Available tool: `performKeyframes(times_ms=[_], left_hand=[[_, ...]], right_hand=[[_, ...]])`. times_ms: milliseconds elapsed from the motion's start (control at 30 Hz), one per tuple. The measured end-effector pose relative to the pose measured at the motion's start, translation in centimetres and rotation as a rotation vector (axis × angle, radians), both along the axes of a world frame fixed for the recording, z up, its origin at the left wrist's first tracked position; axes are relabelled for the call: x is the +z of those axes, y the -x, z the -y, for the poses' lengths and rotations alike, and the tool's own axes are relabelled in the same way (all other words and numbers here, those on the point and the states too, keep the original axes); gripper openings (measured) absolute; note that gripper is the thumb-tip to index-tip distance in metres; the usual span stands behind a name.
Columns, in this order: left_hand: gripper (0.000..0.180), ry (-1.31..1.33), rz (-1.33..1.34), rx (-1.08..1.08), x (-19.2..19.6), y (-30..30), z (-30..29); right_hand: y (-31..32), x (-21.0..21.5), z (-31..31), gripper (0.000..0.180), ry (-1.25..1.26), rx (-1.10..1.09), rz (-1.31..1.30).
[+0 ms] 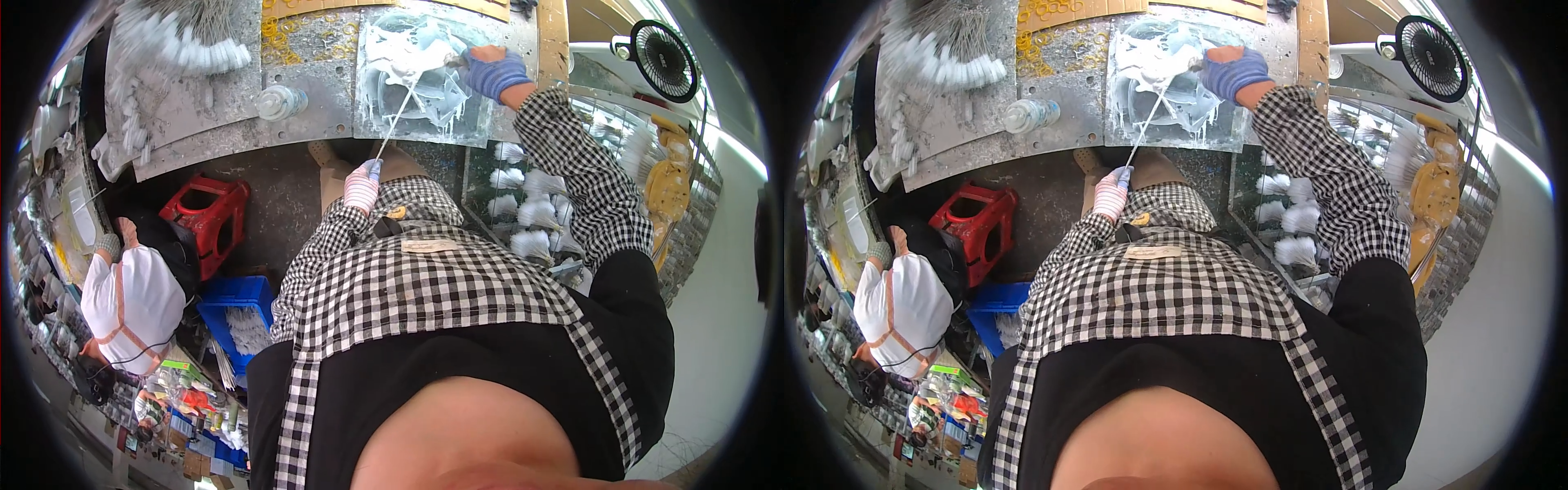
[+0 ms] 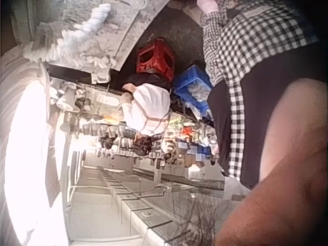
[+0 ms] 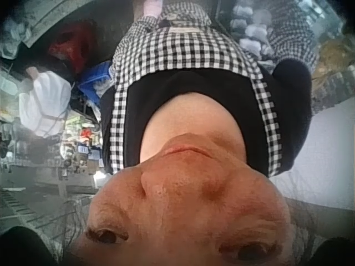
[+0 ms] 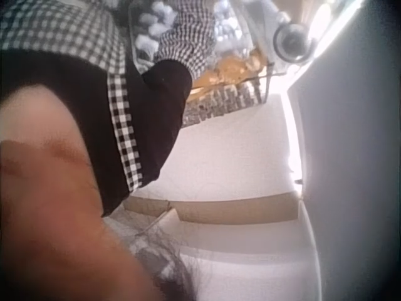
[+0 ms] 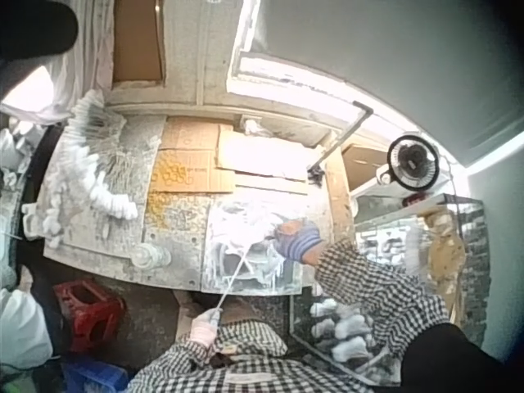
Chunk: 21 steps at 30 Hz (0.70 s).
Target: Assembling industrial brush components and applying white adhesive/paste to them in a workshop environment.
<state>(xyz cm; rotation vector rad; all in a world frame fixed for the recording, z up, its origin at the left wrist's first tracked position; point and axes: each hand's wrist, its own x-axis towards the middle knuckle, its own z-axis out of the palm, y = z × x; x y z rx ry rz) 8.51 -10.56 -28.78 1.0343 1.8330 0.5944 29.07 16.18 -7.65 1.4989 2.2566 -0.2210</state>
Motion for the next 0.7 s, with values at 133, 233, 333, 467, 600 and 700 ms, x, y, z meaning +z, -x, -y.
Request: performKeyframes(times_ms=[133,233,333,467,600,700], left_hand=[[0.032,-0.062,-0.062,-0.027,-2.2,0.1,0.5],[0.031,-0.031,-0.119,-0.082,-0.3,-0.2,-0.1],[0.031,-0.113,-0.18,-0.113,-0.1,-0.2,-0.7],[0.03,-0.118,-0.191,-0.147,-0.2,-0.3,-0.6],[0.03,-0.095,-0.165,-0.187,-0.7,-0.2,-1.2],[0.029,-0.09,-0.206,-0.188,-0.6,0.1,-0.8]], right_hand=[[3.4,-1.6,-2.5,0.041,-0.049,0.078,-0.012],[6.2,-4.1,-4.8,0.041,-0.114,0.082,-0.083],[8.4,-5.1,-7.6,0.035,-0.155,0.071,-0.152],[9.4,-7.5,-8.0,0.033,-0.125,0.099,-0.06],[8.6,-10.2,-9.1,0.032,-0.087,0.127,0.043],[9.3,-9.1,-7.0,0.033,0.005,0.231,0.094]])
